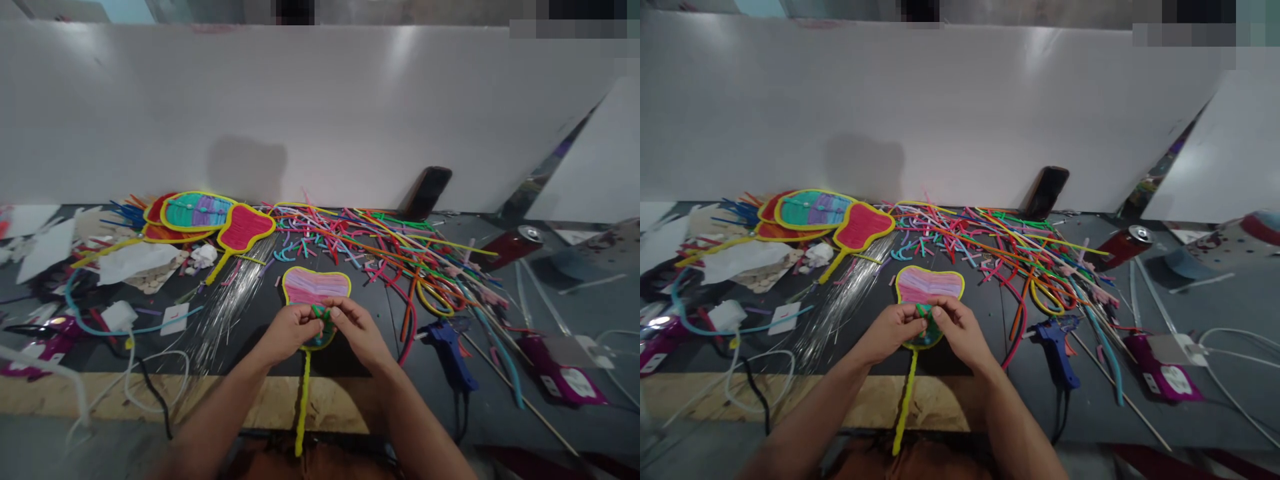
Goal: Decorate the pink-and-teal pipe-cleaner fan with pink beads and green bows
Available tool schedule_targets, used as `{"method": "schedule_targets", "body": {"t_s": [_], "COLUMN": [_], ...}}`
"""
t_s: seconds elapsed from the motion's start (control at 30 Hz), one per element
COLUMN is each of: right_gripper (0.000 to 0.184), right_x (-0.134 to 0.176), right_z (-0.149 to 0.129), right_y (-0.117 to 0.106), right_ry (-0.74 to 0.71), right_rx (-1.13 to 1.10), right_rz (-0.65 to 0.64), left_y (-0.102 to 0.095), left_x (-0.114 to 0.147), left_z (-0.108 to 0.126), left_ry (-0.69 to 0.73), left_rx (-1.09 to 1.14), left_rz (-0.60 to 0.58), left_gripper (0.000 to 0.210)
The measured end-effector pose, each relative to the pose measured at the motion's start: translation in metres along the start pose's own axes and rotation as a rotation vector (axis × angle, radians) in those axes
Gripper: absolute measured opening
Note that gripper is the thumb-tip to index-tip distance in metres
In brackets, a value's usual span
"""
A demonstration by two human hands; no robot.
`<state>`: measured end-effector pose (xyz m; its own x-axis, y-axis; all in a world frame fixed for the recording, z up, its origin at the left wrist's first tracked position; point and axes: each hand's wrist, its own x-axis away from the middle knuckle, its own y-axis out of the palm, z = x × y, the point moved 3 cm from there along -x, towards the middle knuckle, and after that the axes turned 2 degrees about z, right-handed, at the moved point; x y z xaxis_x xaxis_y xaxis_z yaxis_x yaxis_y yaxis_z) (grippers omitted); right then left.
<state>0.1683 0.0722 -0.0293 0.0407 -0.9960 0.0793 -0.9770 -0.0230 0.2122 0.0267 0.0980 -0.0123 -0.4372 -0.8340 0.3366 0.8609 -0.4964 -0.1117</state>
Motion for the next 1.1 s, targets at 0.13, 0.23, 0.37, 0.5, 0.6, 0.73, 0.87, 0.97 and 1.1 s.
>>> {"method": "schedule_targets", "body": {"t_s": [0.13, 0.23, 0.37, 0.5, 0.6, 0.73, 0.87, 0.97, 1.1], "right_gripper": [0.031, 0.021, 0.013, 0.019, 0.028, 0.027, 0.027, 0.030, 0.035], "right_x": [-0.001, -0.001, 0.000, -0.001, -0.002, -0.002, -0.001, -0.001, -0.002], "right_z": [0.003, 0.003, -0.001, -0.003, -0.003, -0.002, -0.002, -0.001, 0.006], "right_y": [0.002, 0.003, 0.003, 0.001, 0.000, 0.001, 0.003, 0.003, 0.000], "right_ry": [-0.033, -0.100, -0.137, -0.057, -0.022, -0.011, -0.003, 0.040, 0.063], "right_rx": [0.051, 0.168, 0.158, 0.010, -0.063, -0.065, -0.026, -0.036, -0.037], "right_rz": [-0.010, -0.001, 0.035, 0.065, 0.085, 0.052, 0.046, 0.010, 0.044], "left_y": [0.001, 0.004, 0.010, 0.009, 0.004, 0.000, 0.003, 0.005, 0.003], "left_x": [0.001, 0.002, 0.002, -0.001, -0.003, -0.003, -0.002, -0.001, -0.002], "left_z": [0.003, 0.004, 0.001, -0.005, -0.006, -0.004, -0.005, -0.006, -0.005], "left_ry": [0.067, 0.091, 0.067, 0.004, -0.034, -0.046, -0.050, -0.091, -0.099], "left_rx": [-0.180, -0.243, -0.077, 0.159, 0.292, 0.343, 0.314, 0.346, 0.391], "left_rz": [-0.008, -0.011, -0.014, 0.055, 0.132, 0.148, 0.054, -0.002, 0.041], "left_gripper": [0.016, 0.015, 0.015, 0.021, 0.028, 0.031, 0.032, 0.034, 0.029]}}
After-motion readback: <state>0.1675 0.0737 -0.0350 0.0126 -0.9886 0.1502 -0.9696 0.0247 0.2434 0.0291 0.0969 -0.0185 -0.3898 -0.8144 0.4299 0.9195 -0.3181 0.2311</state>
